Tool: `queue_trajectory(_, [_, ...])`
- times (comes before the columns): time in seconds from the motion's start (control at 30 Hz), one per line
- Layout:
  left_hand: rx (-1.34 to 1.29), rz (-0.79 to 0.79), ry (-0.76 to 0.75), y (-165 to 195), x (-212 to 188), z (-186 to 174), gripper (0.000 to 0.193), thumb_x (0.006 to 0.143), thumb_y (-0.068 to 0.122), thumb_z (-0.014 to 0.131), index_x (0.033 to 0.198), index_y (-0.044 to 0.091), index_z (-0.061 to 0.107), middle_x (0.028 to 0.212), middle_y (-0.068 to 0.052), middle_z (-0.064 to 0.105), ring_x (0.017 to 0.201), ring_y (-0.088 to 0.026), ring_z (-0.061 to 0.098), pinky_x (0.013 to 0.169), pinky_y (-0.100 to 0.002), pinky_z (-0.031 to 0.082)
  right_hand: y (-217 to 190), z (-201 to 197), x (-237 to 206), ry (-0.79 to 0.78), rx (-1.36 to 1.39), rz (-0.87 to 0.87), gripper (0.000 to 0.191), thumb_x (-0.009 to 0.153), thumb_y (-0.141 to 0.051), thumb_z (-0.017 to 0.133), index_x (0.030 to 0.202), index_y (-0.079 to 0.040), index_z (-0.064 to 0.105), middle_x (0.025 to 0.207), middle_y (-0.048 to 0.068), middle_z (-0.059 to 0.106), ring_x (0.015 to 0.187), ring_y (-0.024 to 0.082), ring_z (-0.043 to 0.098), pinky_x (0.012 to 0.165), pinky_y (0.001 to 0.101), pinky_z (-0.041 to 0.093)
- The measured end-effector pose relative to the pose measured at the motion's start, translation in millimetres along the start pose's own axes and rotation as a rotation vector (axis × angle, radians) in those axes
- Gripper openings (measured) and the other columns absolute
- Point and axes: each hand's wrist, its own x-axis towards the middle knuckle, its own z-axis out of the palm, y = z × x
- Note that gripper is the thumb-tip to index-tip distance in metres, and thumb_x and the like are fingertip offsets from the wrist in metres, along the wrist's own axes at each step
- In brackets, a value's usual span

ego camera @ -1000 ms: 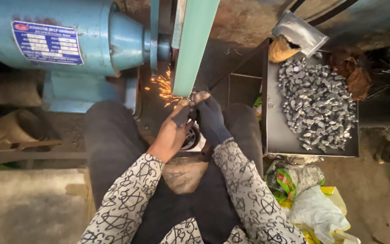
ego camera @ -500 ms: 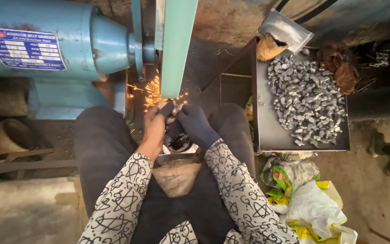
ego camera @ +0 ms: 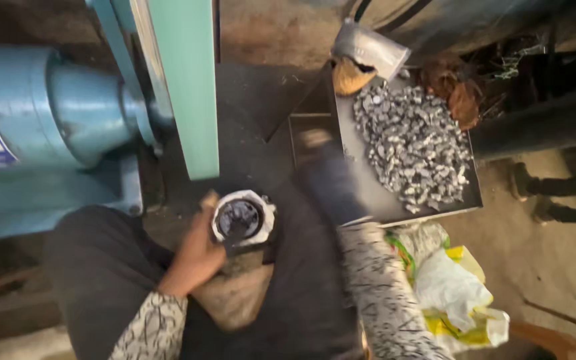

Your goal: The person sits at a belt grinder and holds small metal pieces against the running abrasive belt, producing sparks as each piece is ground. They reposition each piece in their gloved hands, then place the finished piece into a tray filled with similar ground pieces and pick up the next one, repeating the cycle.

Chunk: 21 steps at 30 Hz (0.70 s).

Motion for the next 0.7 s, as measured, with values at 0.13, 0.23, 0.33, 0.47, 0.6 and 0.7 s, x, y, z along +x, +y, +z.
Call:
queue_trajectory(0.13, [-0.172, -0.037, -0.381, 11, -5, 42, 0.093, 0.067, -0.014, 0.053, 0.156, -0.001, 0.027, 0.156, -0.023, 0.036, 0.151, -0.036, 0.029, 0.119, -0.041, 0.024, 77, -42, 61, 0.353, -0.21, -0.596, 0.043, 0.082, -0.017, 0.068, 0.123, -0.001, 0.066, 0.103, 0.023, 0.069, 0.091, 0.042, 0.067, 0.079, 0.0489, 0.053])
queue_trajectory(0.23, [-0.21, -0.077, -0.514, 15, 10, 57, 0.085, 0.075, -0.013, 0.059, 0.153, -0.002, 0.026, 0.151, -0.025, 0.034, 0.146, -0.04, 0.03, 0.112, -0.042, 0.029, 93, -49, 80, 0.183, -0.194, -0.333, 0.026, 0.091, -0.027, 0.075, 0.105, -0.006, 0.071, 0.091, 0.02, 0.072, 0.085, 0.038, 0.069, 0.075, 0.0479, 0.053])
queue_trajectory(0.33, [-0.431, -0.12, -0.397, 15, 23, 49, 0.069, 0.078, -0.01, 0.049, 0.145, 0.006, 0.052, 0.138, -0.016, 0.065, 0.132, -0.032, 0.06, 0.108, -0.039, 0.045, 54, -38, 57, 0.242, 0.077, -0.266, 0.015, 0.089, -0.02, 0.072, 0.099, -0.009, 0.074, 0.09, 0.013, 0.077, 0.079, 0.027, 0.072, 0.072, 0.0406, 0.055])
queue_trajectory(0.47, [-0.982, -0.327, -0.008, 19, 31, 32, 0.055, 0.085, -0.002, 0.036, 0.134, 0.009, 0.059, 0.128, -0.014, 0.068, 0.118, -0.03, 0.064, 0.097, -0.041, 0.052, -28, 11, -20, -0.012, 0.886, -0.602, 0.028, 0.078, -0.005, 0.073, 0.104, -0.003, 0.063, 0.102, 0.01, 0.071, 0.088, 0.016, 0.071, 0.077, 0.0323, 0.06])
queue_trajectory(0.6, [-1.143, -0.376, 0.307, 25, 25, 19, 0.059, 0.087, -0.009, 0.036, 0.134, 0.009, 0.066, 0.126, -0.012, 0.07, 0.088, -0.017, 0.056, 0.081, -0.03, 0.051, -57, 72, -86, -0.234, 0.814, -0.402, 0.04, 0.073, -0.012, 0.081, 0.105, -0.002, 0.06, 0.096, 0.009, 0.066, 0.078, 0.015, 0.069, 0.069, 0.0349, 0.059])
queue_trajectory(0.7, [-0.972, -0.311, 0.336, 26, 14, 3, 0.029, 0.103, 0.004, 0.056, 0.13, 0.008, 0.065, 0.117, -0.01, 0.07, 0.083, -0.012, 0.06, 0.076, -0.026, 0.052, -49, 94, -102, -0.586, 0.783, -0.273, 0.022, 0.091, -0.018, 0.075, 0.102, 0.0, 0.068, 0.091, 0.01, 0.069, 0.08, 0.018, 0.067, 0.072, 0.0373, 0.056])
